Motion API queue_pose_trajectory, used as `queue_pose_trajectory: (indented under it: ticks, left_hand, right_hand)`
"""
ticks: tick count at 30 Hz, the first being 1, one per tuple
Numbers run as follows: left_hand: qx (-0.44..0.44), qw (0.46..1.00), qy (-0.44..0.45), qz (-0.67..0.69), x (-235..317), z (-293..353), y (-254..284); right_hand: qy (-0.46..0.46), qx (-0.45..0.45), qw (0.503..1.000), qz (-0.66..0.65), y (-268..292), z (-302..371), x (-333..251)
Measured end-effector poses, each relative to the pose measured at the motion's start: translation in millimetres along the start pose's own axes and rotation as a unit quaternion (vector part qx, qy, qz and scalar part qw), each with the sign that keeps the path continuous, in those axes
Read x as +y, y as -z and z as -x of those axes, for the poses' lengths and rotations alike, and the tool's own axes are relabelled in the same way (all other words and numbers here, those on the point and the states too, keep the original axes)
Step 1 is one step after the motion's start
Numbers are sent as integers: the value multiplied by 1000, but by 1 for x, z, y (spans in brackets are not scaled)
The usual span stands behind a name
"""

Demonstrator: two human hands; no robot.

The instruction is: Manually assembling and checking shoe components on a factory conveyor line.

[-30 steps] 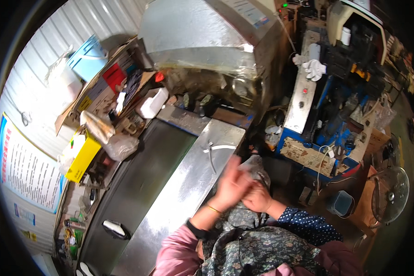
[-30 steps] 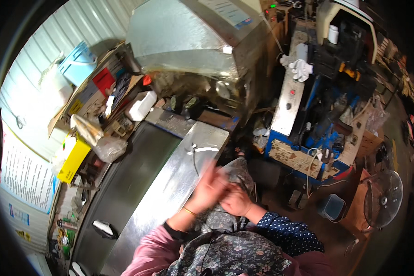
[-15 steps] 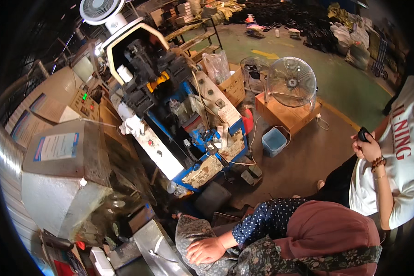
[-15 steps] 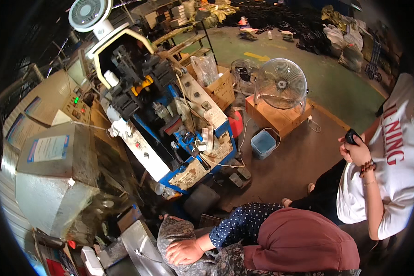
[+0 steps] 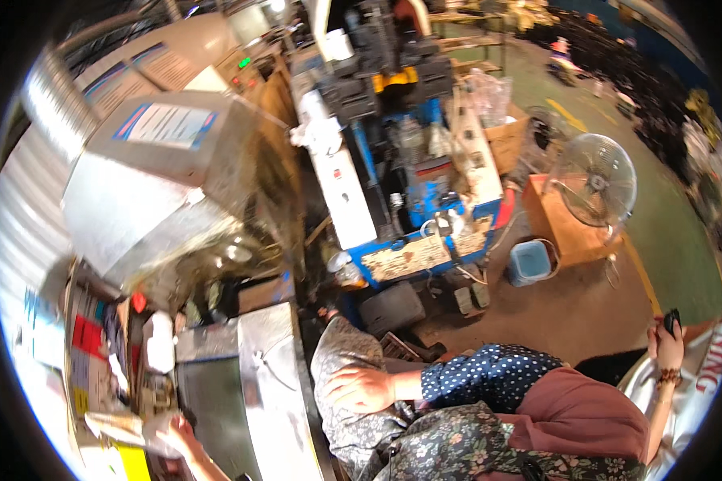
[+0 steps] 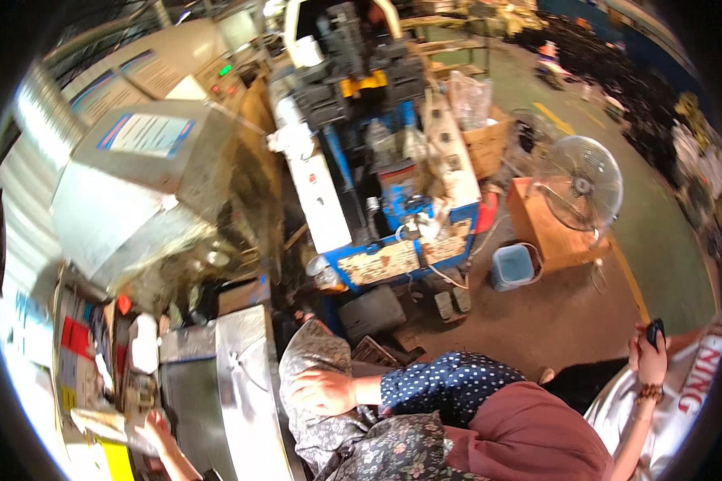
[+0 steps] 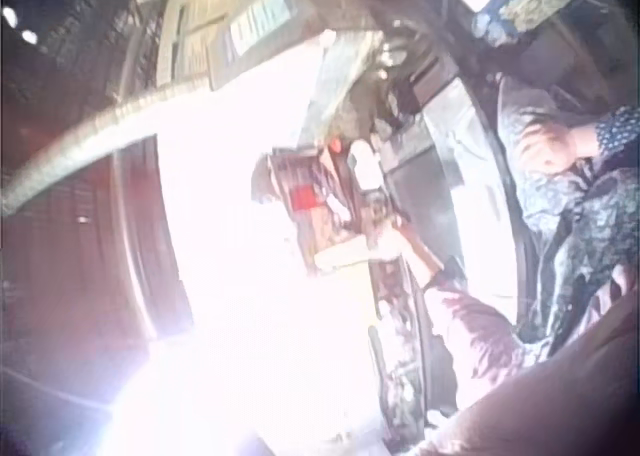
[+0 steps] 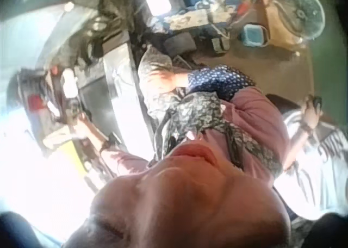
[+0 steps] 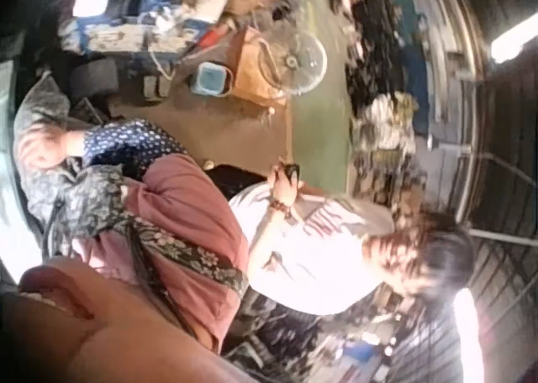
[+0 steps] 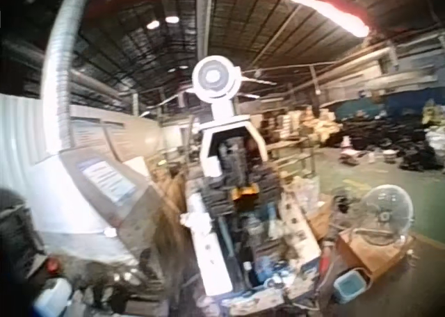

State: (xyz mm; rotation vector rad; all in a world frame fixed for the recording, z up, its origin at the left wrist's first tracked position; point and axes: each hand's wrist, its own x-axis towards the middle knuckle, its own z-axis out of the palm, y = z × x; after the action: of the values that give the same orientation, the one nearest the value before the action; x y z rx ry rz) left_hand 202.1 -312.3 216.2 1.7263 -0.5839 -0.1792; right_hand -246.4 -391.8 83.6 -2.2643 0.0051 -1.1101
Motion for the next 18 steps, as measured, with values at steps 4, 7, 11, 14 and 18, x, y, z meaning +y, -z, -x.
queue_pose_trajectory:
  ticks: [4,7,11,14,18]
  left_hand:
    - [66,996,50,23,-13,15,49]
    - [87,991,85,49,-17,17,51]
    - [123,981,125,88,-11,21,53]
    - [-10,987,116,114,-6,66,31]
    - [-244,968,40,52,20,174,-39]
  right_hand:
    - [13,-17,1000,-16,-3,-6,-6]
    - [13,-12,1000,-19,-2,-7,-8]
    - [9,-12,1000,-6,4,-5,-6]
    - [9,-20,1000,-13,-1,-11,-9]
    - [-5,-37,999,2,1,-17,-16]
